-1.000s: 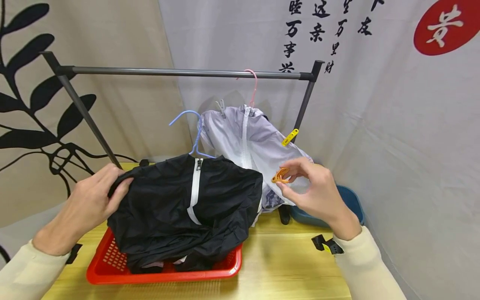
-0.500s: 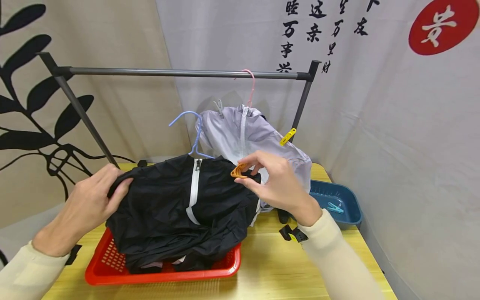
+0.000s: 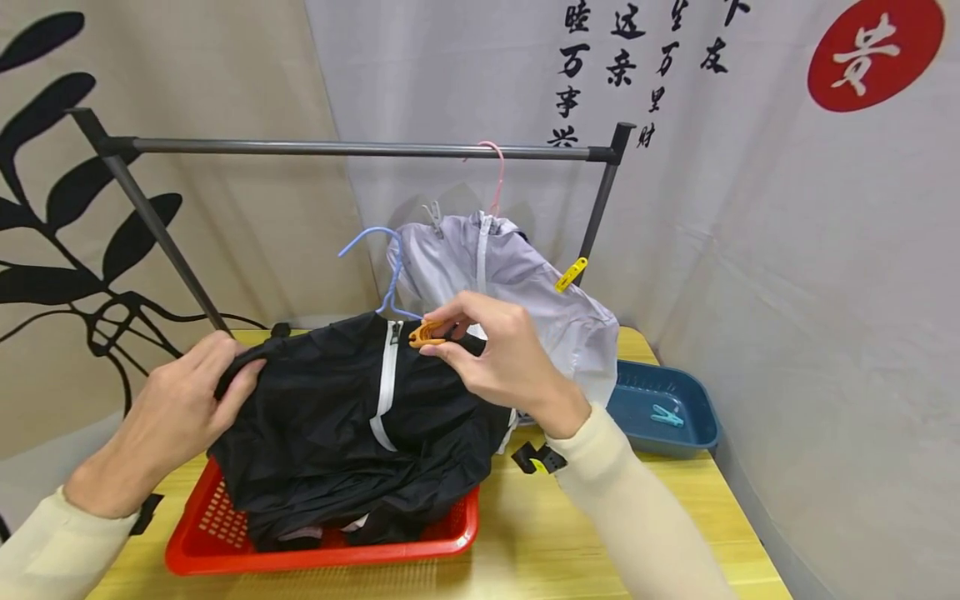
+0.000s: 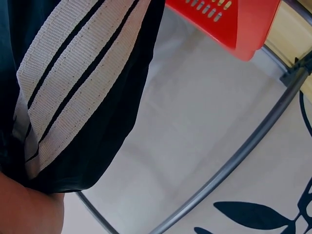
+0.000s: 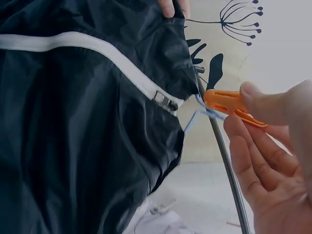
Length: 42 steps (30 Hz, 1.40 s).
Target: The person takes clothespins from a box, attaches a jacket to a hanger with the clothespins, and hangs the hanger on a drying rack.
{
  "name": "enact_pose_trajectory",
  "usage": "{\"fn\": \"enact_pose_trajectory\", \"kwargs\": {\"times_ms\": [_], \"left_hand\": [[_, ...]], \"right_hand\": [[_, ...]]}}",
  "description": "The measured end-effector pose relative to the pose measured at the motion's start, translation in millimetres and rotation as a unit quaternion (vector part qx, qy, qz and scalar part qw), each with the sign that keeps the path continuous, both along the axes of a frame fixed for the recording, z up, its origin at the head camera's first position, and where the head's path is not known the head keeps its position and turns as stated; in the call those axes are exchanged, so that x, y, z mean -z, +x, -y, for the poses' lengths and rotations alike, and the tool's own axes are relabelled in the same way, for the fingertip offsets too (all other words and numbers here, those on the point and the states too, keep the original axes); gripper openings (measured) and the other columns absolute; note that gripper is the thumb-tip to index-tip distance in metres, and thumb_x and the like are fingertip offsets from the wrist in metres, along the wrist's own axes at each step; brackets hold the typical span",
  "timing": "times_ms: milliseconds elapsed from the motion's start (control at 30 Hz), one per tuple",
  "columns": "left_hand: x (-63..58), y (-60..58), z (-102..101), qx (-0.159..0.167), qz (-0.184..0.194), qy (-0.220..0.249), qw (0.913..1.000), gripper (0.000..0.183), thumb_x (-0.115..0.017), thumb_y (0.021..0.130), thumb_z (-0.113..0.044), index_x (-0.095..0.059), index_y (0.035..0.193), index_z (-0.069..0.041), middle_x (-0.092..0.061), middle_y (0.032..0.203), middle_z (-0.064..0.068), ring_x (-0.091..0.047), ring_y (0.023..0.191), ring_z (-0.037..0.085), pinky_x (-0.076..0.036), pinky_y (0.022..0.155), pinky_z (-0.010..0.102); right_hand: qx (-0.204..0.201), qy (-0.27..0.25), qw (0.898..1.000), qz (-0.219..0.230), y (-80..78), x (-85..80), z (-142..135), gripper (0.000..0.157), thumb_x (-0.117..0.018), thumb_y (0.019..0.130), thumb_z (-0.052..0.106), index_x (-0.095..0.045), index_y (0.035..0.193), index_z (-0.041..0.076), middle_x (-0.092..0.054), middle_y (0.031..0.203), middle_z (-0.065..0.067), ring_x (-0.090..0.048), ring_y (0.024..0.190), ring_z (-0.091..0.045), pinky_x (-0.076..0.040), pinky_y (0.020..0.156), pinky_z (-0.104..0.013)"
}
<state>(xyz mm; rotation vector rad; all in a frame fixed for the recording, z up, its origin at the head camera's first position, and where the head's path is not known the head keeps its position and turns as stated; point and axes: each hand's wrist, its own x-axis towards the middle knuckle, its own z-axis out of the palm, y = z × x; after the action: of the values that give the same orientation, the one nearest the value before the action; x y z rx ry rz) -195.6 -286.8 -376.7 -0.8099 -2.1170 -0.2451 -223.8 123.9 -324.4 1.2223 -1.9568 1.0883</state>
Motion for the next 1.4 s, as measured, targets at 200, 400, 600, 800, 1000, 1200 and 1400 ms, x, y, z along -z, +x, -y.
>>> {"fn": "enact_pose_trajectory", "kwargs": {"times_ms": [200, 400, 600, 800, 1000, 1200, 1400], "left_hand": [[1.1, -0.5, -1, 0.002, 0.004, 0.003, 1.0000, 0.060, -0.036, 0.127, -0.050, -0.066, 0.102, -0.004, -0.062, 0.091, 0.009, -0.046, 0.065, 0.012, -0.042, 0.054, 0.027], [3.2, -1.2, -2, 0.003, 0.006, 0.003, 1.0000, 0.061, -0.036, 0.127, -0.051, -0.067, 0.104, -0.004, -0.064, 0.093, 0.009, -0.049, 0.066, 0.014, -0.045, 0.054, 0.029], [4.0, -1.9, -3, 0.004, 0.007, 0.004, 1.0000, 0.060, -0.036, 0.127, -0.051, -0.066, 0.103, -0.004, -0.060, 0.090, 0.007, -0.045, 0.066, 0.011, -0.039, 0.055, 0.025], [4.2, -2.0, -5, 0.008, 0.008, 0.004, 0.9999, 0.059, -0.037, 0.127, -0.051, -0.066, 0.104, -0.005, -0.059, 0.090, 0.006, -0.044, 0.067, 0.011, -0.038, 0.056, 0.025], [3.7, -2.1, -7, 0.005, 0.014, 0.001, 0.9999, 0.060, -0.036, 0.127, -0.052, -0.064, 0.104, -0.004, -0.057, 0.089, 0.005, -0.043, 0.066, 0.011, -0.037, 0.055, 0.025], [3.9, -1.4, -8, 0.004, 0.016, -0.002, 0.9999, 0.061, -0.035, 0.128, -0.052, -0.063, 0.103, -0.004, -0.056, 0.088, 0.005, -0.040, 0.063, 0.009, -0.035, 0.054, 0.024], [4.2, -0.7, -9, 0.009, 0.016, -0.002, 0.9998, 0.060, -0.036, 0.128, -0.052, -0.063, 0.102, -0.005, -0.054, 0.087, 0.003, -0.037, 0.063, 0.006, -0.032, 0.053, 0.021]], "right_hand": [[-0.033, -0.014, 0.999, -0.004, -4.1, -5.9, 19, 0.028, -0.098, 0.089, -0.003, -0.083, 0.112, 0.000, -0.089, 0.106, -0.009, -0.080, 0.085, -0.015, -0.068, 0.084, -0.030], [-0.053, -0.028, 0.998, -0.010, -7.7, -8.8, 39, 0.024, -0.097, 0.089, -0.006, -0.084, 0.108, -0.001, -0.089, 0.102, -0.012, -0.083, 0.082, -0.017, -0.069, 0.081, -0.030], [-0.066, -0.027, 0.997, -0.017, -10.9, -14.0, 58, 0.020, -0.097, 0.090, -0.004, -0.084, 0.104, 0.000, -0.089, 0.100, -0.011, -0.084, 0.082, -0.015, -0.068, 0.080, -0.028], [-0.084, -0.019, 0.996, -0.019, -14.2, -19.3, 79, 0.017, -0.096, 0.091, -0.004, -0.084, 0.102, 0.000, -0.090, 0.100, -0.012, -0.084, 0.081, -0.014, -0.068, 0.079, -0.026], [-0.103, 0.008, 0.995, -0.008, -15.6, -26.7, 98, 0.012, -0.091, 0.097, -0.005, -0.084, 0.105, -0.001, -0.090, 0.100, -0.010, -0.085, 0.087, -0.011, -0.068, 0.086, -0.022], [-0.093, 0.058, 0.994, -0.006, -14.7, -29.8, 118, 0.009, -0.088, 0.101, -0.002, -0.083, 0.108, 0.000, -0.088, 0.103, -0.008, -0.084, 0.092, -0.009, -0.063, 0.093, -0.014], [-0.055, 0.112, 0.992, -0.014, -13.3, -29.5, 131, 0.006, -0.083, 0.104, -0.003, -0.082, 0.110, 0.000, -0.086, 0.104, -0.008, -0.083, 0.093, -0.012, -0.059, 0.091, -0.009]]}}
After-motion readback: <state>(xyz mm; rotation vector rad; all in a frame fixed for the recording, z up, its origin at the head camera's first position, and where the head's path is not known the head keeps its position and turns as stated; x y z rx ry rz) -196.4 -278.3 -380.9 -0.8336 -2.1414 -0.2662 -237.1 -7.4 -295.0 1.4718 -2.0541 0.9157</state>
